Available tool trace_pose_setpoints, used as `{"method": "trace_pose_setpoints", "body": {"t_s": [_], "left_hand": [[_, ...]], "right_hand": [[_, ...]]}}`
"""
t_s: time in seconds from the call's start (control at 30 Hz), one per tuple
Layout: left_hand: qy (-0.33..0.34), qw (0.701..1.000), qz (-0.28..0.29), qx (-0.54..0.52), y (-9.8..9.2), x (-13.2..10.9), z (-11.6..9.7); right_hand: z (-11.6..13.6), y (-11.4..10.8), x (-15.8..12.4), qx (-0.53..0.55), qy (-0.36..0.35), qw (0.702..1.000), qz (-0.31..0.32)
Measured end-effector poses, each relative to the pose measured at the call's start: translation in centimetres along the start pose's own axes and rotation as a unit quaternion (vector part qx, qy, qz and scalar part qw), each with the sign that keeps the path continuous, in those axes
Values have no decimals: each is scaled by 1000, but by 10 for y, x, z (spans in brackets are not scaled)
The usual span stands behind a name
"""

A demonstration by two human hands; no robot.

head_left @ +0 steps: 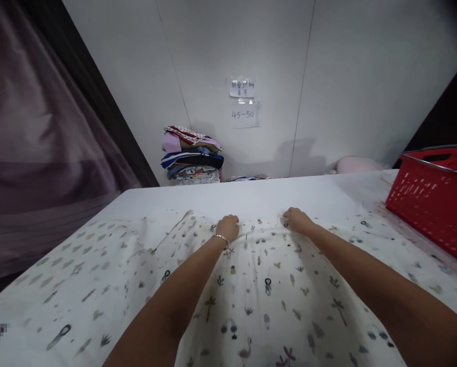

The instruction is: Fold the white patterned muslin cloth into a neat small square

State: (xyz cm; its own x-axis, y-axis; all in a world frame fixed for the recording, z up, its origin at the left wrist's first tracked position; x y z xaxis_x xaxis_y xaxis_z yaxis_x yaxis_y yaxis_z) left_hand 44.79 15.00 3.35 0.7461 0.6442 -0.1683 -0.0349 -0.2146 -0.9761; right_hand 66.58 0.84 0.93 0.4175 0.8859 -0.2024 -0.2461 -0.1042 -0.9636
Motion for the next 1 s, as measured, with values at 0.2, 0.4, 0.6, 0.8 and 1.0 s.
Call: {"method": "trace_pose_setpoints", "body": {"t_s": [0.2, 0.4, 0.6, 0.8, 1.0], "left_hand": [[-1, 996, 86, 2, -2, 13, -1], [28, 995, 89, -29, -11, 14, 4], [57, 997, 28, -46, -30, 17, 11], [66, 997, -36, 0, -38, 26, 9], [41, 998, -14, 36, -7, 38, 11]], "right_hand": [[-3, -5, 11, -2, 20, 999, 38], [-1, -15, 7, 25, -2, 999, 32], [-1, -26, 1, 90, -47, 994, 33], [-5, -28, 14, 117, -42, 992, -13], [-1, -11, 26, 44, -33, 998, -1]]}}
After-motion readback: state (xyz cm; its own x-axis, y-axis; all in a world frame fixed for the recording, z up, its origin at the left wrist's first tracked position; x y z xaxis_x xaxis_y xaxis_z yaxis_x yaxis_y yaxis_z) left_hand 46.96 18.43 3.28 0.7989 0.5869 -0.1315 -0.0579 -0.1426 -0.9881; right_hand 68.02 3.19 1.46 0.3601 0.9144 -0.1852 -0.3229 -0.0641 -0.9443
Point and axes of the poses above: each hand's wrist, its own x-axis towards the middle knuckle, its own y-axis out of the palm, z = x × y, the point moved 7 cm from there along x, towards the middle knuckle, and after that the axes turned 5 degrees about z, right-handed, at the moved point
